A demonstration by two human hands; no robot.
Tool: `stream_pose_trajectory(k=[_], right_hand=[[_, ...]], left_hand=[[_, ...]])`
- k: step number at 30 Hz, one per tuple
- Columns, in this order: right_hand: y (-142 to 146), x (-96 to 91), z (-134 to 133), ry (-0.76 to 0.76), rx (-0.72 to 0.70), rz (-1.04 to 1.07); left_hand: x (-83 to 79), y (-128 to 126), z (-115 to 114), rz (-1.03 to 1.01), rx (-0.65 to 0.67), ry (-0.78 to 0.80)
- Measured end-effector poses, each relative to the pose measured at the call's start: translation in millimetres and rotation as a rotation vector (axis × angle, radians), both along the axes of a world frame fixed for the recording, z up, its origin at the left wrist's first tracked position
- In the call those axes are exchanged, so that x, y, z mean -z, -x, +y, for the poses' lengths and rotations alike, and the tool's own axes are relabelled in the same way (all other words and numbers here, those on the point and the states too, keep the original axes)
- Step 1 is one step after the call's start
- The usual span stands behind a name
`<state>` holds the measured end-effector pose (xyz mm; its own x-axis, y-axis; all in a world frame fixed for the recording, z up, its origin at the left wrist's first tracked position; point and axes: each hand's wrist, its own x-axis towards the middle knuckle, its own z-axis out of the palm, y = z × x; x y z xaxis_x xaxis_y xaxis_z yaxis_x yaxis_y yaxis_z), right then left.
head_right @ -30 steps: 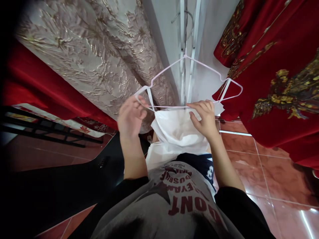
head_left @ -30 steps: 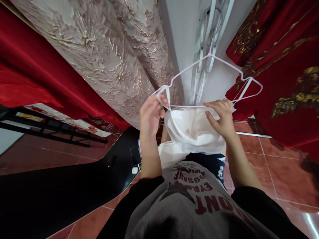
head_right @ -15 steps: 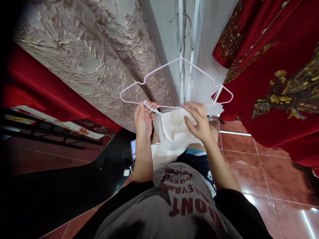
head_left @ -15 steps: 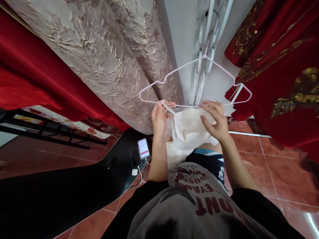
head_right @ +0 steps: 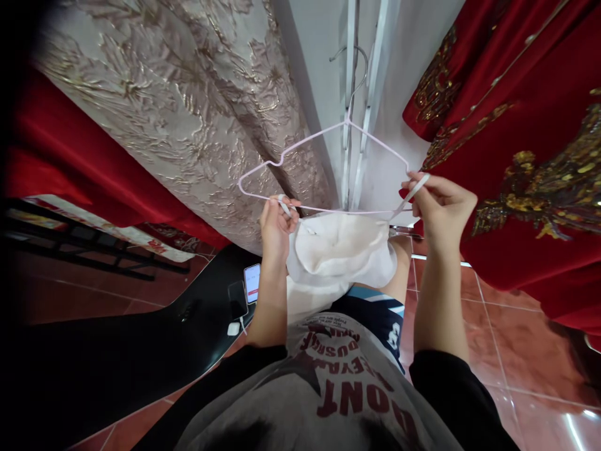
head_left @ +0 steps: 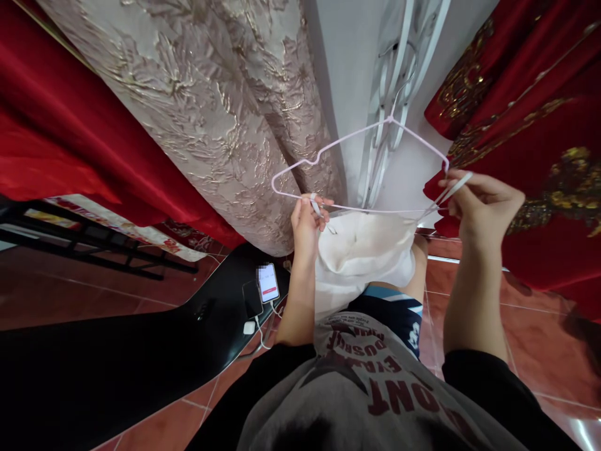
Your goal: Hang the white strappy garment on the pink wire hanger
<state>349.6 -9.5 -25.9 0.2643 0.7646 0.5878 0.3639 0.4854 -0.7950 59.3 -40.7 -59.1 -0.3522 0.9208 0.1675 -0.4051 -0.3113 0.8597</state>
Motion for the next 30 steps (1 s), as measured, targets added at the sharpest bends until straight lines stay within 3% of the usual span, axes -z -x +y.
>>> stream_pose_trajectory(k=[3,6,9,11,14,16,18,21,23,25,27,30], right_hand=[[-15.9,7.3,19.3,-0.148,0.148,0.216],[-29.1,19.1,27.5,-0.459,0.426,0.482],[-17.7,26.7,9.4,-0.652,0.572,0.440],[1.6,27.8,-10.1,-0.618,0.445,0.252],[29.2,26.1,-28.7,-0.332,0.020,-0.263],[38.7,25.9,-29.5,-0.187,-0.137,-0.503],[40.2,27.0,-26.1,-0.123,-0.175,-0.600],[33.7,28.3,-23.6,-0.088,-0.146,-0.613],[28.8,27.7,-24.6,-0.075,-0.120,-0.604],[27.3,26.9,-25.8,-0.071,-0.110,-0.603],[31.0,27.2,-26.1,-0.076,-0.120,-0.606],[43.1,30.7,-26.4,-0.094,-0.139,-0.611]], left_hand=[[-2.0,1.7,0.3,-0.003,0.006,-0.012],[-4.1,3.7,0.9,-0.013,0.006,-0.009],[-4.8,2.5,0.8,-0.019,0.015,0.018],[-4.0,-1.7,-0.5,-0.037,0.032,0.020],[-0.2,-9.9,-4.2,-0.045,0.043,0.004],[4.7,-11.1,-6.3,-0.017,0.025,-0.001],[11.2,-3.8,-6.9,0.026,-0.045,-0.004],[18.4,23.9,-4.2,0.109,-0.301,-0.037],[15.6,47.2,-1.2,0.171,-0.500,-0.082],[3.7,66.8,2.0,0.239,-0.566,-0.109],[-16.0,78.3,6.0,0.340,-0.451,-0.118],[-51.3,81.8,14.6,0.557,-0.146,-0.191]])
